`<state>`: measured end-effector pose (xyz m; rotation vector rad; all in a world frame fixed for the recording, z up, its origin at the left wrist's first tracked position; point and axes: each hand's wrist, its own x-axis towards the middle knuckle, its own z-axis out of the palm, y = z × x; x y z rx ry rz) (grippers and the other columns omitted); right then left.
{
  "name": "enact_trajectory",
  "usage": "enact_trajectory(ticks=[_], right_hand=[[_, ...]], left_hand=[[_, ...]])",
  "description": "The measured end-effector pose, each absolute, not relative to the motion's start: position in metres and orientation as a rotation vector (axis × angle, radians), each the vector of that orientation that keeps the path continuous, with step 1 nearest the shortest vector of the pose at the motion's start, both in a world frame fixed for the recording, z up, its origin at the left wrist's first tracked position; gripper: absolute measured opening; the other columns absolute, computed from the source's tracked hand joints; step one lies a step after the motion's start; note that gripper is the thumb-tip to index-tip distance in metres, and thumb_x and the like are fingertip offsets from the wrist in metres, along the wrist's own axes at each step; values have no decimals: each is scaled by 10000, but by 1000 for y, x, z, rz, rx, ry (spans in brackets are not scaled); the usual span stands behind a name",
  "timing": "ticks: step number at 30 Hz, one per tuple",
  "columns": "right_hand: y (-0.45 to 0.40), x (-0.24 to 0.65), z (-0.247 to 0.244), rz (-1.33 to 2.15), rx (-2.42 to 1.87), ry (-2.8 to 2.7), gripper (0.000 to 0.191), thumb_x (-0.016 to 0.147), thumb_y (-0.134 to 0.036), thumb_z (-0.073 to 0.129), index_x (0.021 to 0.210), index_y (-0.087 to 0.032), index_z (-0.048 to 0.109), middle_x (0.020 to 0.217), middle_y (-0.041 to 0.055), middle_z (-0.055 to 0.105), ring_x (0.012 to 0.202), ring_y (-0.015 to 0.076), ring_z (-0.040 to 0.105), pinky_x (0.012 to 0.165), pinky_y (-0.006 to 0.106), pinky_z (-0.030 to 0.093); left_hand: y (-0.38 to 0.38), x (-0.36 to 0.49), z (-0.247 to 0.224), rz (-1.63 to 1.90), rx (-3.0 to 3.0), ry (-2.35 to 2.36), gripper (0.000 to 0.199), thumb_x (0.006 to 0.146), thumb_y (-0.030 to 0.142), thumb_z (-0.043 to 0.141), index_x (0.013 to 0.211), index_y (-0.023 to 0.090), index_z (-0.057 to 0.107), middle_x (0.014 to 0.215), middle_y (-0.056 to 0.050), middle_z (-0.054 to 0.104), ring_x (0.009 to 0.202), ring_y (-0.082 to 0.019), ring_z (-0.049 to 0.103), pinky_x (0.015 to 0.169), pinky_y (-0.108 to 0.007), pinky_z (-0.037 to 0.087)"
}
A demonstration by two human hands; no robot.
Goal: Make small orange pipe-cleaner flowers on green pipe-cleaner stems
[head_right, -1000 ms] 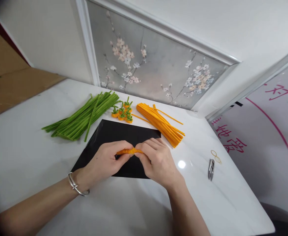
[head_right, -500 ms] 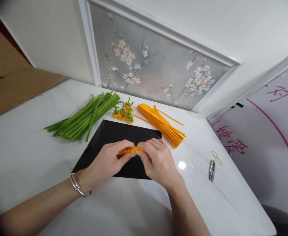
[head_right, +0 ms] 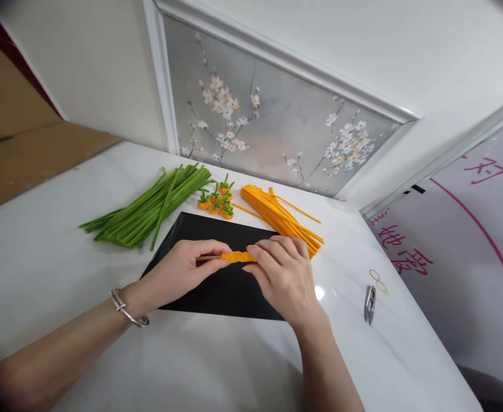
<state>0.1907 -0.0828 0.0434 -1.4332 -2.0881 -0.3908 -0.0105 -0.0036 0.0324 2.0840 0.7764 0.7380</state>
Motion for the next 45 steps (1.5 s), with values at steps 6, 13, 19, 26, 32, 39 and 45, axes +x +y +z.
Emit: enact_trajectory(ticks=[6, 13, 19, 26, 32, 39, 45], right_hand=[[-79, 172, 36, -534, -1419, -2182, 106, 936, -213, 547, 984, -177, 634, 857, 33, 718, 763, 164, 608, 792, 351, 356], [-77, 173, 31, -374, -1460, -2117, 146, 941, -248, 526, 951, -177, 652, 803, 40, 703, 710, 172, 602, 704, 327, 385], [-84, 201, 44, 10, -1512, -1887, 572, 823, -434, 675, 1320, -232, 478, 1168, 76, 650, 938, 218, 630, 884, 372, 469], [-81, 211, 42, 226, -1508, -1705, 141, 917, -243, 538, 898, -225, 677, 794, 7, 694, 695, 154, 651, 676, 279, 519], [-70, 192, 34, 169, -1402, -1766, 144, 897, -171, 545, 882, -223, 679, 862, 30, 692, 794, 173, 651, 742, 298, 525], [-66, 190, 27, 268, -1382, -1697, 126, 876, -208, 584, 961, -228, 675, 938, 41, 700, 844, 175, 658, 760, 290, 541], [-67, 202, 28, 448, -1573, -1632, 199, 930, -283, 487, 895, -196, 662, 641, -5, 633, 557, 126, 604, 552, 232, 496]], left_hand=[[-8, -7, 27, 952, 2442, 690, 184, 842, 108, 526, 934, 184, 667, 848, -11, 715, 750, -146, 650, 669, -241, 485], [-9, -7, 16, 1103, 2599, 659, 199, 906, 136, 481, 1054, 175, 608, 892, -40, 712, 777, -168, 665, 703, -281, 523], [1, -12, 16, 1027, 2431, 733, 129, 910, 190, 538, 1018, 200, 606, 951, -8, 708, 823, -145, 661, 766, -249, 506], [5, -15, 18, 900, 2466, 872, 107, 907, 203, 542, 984, 222, 613, 851, 31, 691, 710, -139, 605, 695, -251, 451], [5, -14, 12, 808, 2575, 870, 141, 932, 230, 496, 1012, 221, 611, 812, 11, 680, 687, -157, 588, 672, -263, 438], [9, -15, 12, 630, 2547, 925, 164, 939, 239, 480, 1028, 212, 615, 787, -5, 682, 675, -169, 608, 651, -269, 450], [11, -16, 15, 596, 2623, 931, 183, 947, 244, 453, 1020, 206, 616, 777, -17, 683, 700, -191, 624, 656, -292, 467]])
